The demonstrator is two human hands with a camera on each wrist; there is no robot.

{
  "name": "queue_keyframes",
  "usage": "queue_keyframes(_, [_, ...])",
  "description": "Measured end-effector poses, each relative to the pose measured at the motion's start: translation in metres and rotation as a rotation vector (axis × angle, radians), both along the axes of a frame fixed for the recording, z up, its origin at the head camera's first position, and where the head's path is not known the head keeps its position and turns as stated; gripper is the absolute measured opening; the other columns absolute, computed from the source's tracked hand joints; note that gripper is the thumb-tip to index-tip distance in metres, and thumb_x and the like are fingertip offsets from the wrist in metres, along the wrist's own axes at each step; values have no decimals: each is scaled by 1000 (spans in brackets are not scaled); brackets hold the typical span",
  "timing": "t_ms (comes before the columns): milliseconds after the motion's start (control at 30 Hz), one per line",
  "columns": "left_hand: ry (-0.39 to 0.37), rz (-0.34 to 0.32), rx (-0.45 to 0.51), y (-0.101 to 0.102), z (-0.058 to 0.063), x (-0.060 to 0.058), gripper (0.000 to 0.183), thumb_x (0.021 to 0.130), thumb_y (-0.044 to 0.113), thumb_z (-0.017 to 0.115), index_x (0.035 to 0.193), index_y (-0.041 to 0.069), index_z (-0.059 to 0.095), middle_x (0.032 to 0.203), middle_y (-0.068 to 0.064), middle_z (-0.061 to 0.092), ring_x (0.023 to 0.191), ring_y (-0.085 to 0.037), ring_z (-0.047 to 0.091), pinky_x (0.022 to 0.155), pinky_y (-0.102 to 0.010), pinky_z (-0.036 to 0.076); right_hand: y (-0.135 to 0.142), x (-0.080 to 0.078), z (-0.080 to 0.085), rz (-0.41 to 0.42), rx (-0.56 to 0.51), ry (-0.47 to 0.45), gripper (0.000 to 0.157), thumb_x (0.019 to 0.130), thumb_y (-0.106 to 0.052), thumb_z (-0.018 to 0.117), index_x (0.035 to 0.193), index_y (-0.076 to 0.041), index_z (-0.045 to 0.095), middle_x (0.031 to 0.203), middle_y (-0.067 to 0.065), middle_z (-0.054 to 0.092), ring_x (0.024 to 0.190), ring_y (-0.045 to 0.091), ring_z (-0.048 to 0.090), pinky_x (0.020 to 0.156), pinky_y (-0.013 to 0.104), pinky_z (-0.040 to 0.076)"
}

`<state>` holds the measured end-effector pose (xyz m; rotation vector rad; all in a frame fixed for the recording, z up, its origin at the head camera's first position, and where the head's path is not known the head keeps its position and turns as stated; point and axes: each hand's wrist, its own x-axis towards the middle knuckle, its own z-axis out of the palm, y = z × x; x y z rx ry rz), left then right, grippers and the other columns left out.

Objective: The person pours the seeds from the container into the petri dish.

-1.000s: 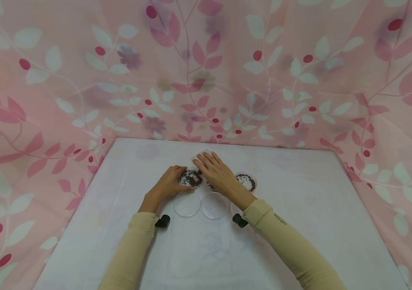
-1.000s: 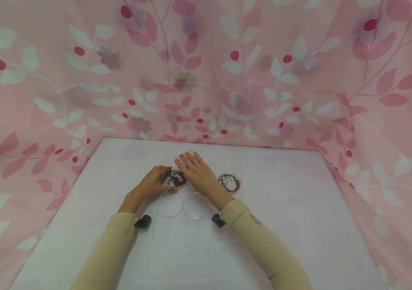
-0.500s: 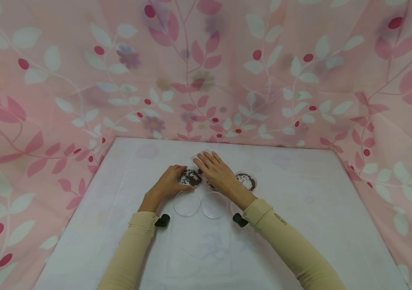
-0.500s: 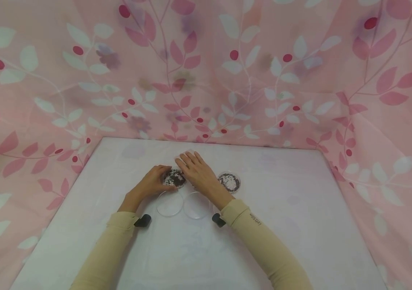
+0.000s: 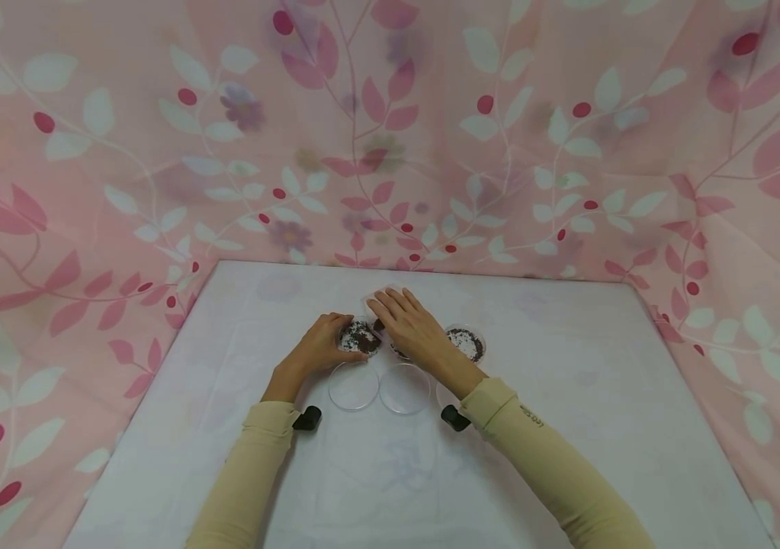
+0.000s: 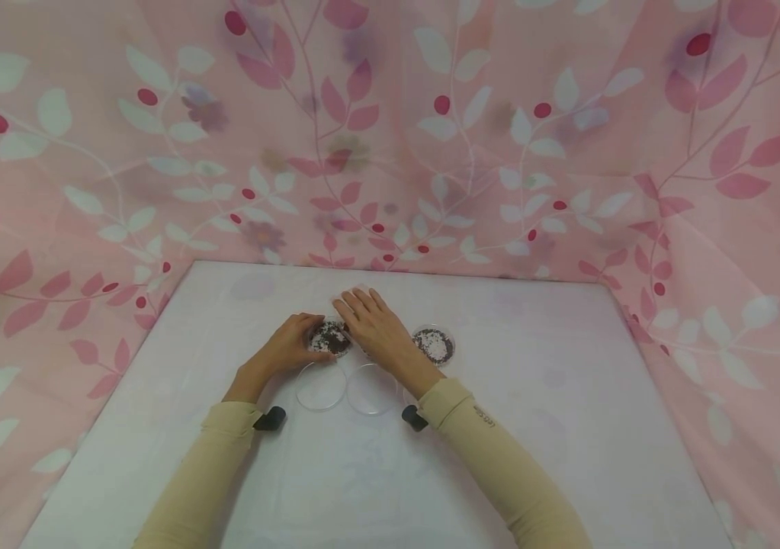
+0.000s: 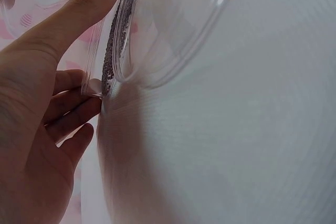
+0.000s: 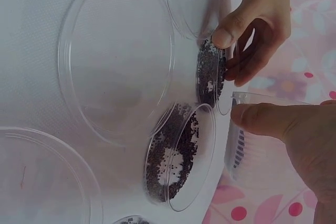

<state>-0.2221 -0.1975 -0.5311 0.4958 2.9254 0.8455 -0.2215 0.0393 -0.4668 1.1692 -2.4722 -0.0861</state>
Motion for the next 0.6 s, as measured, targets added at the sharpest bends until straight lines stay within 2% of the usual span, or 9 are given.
queue_keyframes(200, [6,-9,-8,0,0,-2,96,68,54,85,141,3,50,138,-14,56,129,-31,50,111,-46,41,3,-1,-2,-6,-12,-13,63,94,-15,67,149,-6,37,149,12,47,140,29,43,118,46,34])
queue_keyframes(367, [11,-11,-13,0,-1,-2,97,69,55,84,142,2,50,138,-15,55,129,-31,50,111,-46,41,6,0,-1,-25,-24,-19,60,96,-17,64,149,-5,37,149,12,47,140,28,43,118,45,34])
queue_keyframes(600, [2,-2,-14,-1,-3,-2,96,68,56,84,142,4,50,137,-13,56,127,-30,50,110,-46,42,16,2,2,-46,-98,-92,89,77,-25,84,149,-5,36,150,12,45,141,29,41,119,45,32])
